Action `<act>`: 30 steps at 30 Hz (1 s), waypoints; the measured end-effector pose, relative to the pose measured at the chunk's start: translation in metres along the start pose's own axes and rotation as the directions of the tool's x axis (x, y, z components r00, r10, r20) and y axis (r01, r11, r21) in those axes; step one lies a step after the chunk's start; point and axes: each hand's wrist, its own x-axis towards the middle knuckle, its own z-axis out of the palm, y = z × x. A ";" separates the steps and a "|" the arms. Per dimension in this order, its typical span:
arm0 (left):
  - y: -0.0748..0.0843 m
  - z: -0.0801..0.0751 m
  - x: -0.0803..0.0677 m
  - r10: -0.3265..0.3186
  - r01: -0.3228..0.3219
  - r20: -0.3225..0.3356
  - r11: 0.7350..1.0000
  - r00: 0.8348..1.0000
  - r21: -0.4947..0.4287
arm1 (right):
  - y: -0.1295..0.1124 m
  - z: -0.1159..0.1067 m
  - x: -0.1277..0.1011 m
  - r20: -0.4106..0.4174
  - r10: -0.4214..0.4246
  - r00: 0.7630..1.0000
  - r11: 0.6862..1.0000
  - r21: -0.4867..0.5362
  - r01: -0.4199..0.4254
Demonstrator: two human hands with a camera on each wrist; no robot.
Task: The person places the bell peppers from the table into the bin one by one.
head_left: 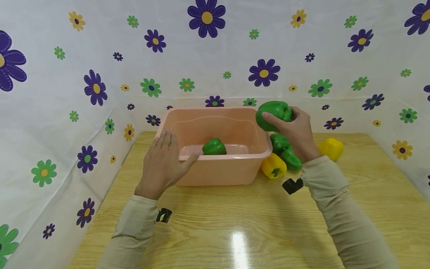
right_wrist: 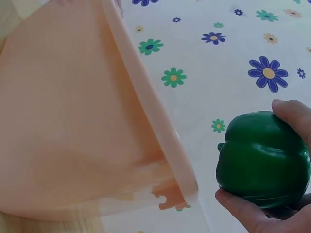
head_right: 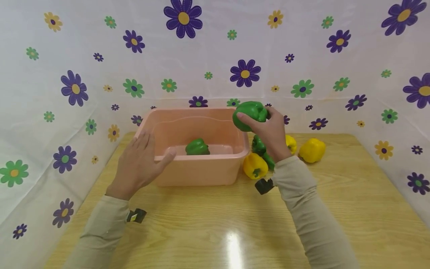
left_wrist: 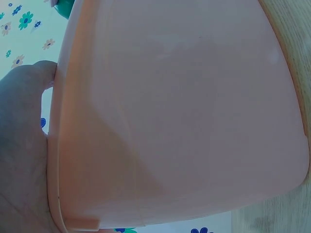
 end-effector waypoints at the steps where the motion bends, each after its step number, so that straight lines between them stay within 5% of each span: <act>1: 0.000 0.000 0.000 0.000 0.000 0.000 1.000 1.000 0.000 | 0.001 0.001 0.000 -0.003 0.003 1.000 1.000 0.004 -0.003; 30: -0.001 -0.001 -0.001 -0.003 0.003 -0.001 1.000 1.000 -0.008 | 0.017 0.013 0.000 0.068 0.009 0.998 1.000 0.001 -0.009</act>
